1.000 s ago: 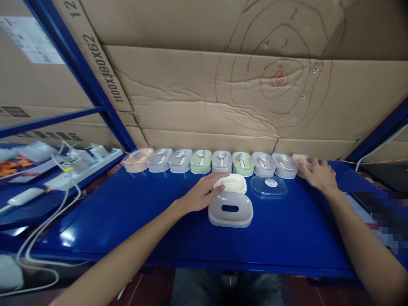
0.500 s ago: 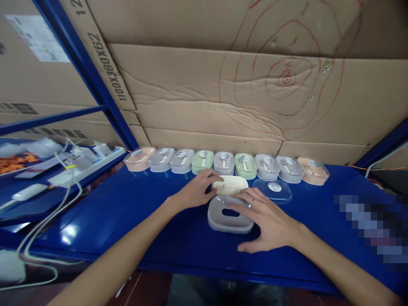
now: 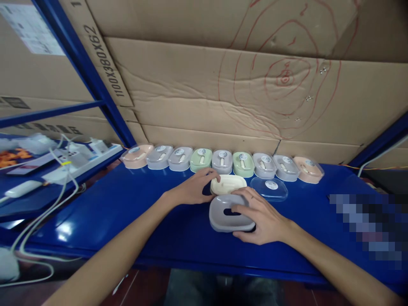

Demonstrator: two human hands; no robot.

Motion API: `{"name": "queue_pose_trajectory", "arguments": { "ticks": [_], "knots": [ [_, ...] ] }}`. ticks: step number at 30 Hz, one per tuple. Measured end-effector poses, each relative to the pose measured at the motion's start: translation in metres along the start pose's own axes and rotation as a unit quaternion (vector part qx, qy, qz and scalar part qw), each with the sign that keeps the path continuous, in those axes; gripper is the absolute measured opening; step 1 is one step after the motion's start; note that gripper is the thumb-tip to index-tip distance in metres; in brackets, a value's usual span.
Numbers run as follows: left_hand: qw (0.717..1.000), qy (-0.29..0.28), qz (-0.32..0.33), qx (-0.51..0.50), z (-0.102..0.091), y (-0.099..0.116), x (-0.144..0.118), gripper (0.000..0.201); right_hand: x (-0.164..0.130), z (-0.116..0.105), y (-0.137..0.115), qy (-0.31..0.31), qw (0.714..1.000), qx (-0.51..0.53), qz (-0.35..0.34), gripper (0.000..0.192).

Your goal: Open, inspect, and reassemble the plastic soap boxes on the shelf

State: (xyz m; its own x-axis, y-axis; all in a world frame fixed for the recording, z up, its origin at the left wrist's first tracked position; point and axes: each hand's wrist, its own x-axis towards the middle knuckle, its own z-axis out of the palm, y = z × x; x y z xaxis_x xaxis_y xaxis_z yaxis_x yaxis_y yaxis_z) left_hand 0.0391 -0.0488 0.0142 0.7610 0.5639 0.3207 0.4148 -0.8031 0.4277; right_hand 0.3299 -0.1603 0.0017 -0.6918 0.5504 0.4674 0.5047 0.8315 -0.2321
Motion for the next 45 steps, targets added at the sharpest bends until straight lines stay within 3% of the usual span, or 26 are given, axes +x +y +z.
{"name": "queue_pose_trajectory", "arguments": {
  "ticks": [5,9,14,18,20,23,26,31,36,41,45],
  "knots": [
    [1.000,0.011,-0.017,-0.006,0.010,-0.004,0.002,0.072,0.001,-0.017,-0.002,0.021,0.998,0.041,0.039,0.047],
    [0.999,0.032,-0.021,-0.019,0.017,-0.009,0.003,0.093,0.003,-0.022,0.003,0.071,0.995,-0.004,0.065,0.059],
    [0.994,-0.014,-0.047,-0.100,0.009,0.003,0.005,0.082,0.002,-0.014,0.013,0.101,0.991,-0.031,0.078,0.073],
    [0.983,-0.019,-0.047,-0.176,0.009,0.013,0.007,0.096,-0.001,-0.011,0.014,0.105,0.992,-0.040,0.054,0.076],
    [0.965,-0.020,-0.044,-0.259,0.013,0.015,0.008,0.100,-0.002,-0.011,0.012,0.104,0.993,-0.035,0.041,0.075],
    [0.916,-0.042,-0.051,-0.395,0.020,0.018,0.007,0.101,-0.001,-0.010,0.011,0.106,0.994,-0.025,0.029,0.074],
    [0.879,-0.053,-0.070,-0.469,0.022,0.021,0.006,0.102,-0.002,-0.008,0.012,0.107,0.993,0.000,0.042,0.075],
    [0.842,-0.051,-0.108,-0.526,0.020,0.028,0.004,0.099,-0.004,-0.004,0.013,0.111,0.990,0.045,0.079,0.076],
    [0.808,-0.062,-0.094,-0.578,0.020,0.030,0.002,0.098,-0.003,-0.003,0.012,0.144,0.985,0.036,0.087,0.074],
    [0.793,-0.050,-0.111,-0.597,0.016,0.034,0.002,0.097,-0.004,-0.003,0.014,0.134,0.988,0.018,0.074,0.075],
    [0.806,-0.009,-0.162,-0.570,0.015,0.041,0.004,0.067,-0.005,0.001,0.014,0.102,0.993,0.010,0.063,0.078]
  ]
}}
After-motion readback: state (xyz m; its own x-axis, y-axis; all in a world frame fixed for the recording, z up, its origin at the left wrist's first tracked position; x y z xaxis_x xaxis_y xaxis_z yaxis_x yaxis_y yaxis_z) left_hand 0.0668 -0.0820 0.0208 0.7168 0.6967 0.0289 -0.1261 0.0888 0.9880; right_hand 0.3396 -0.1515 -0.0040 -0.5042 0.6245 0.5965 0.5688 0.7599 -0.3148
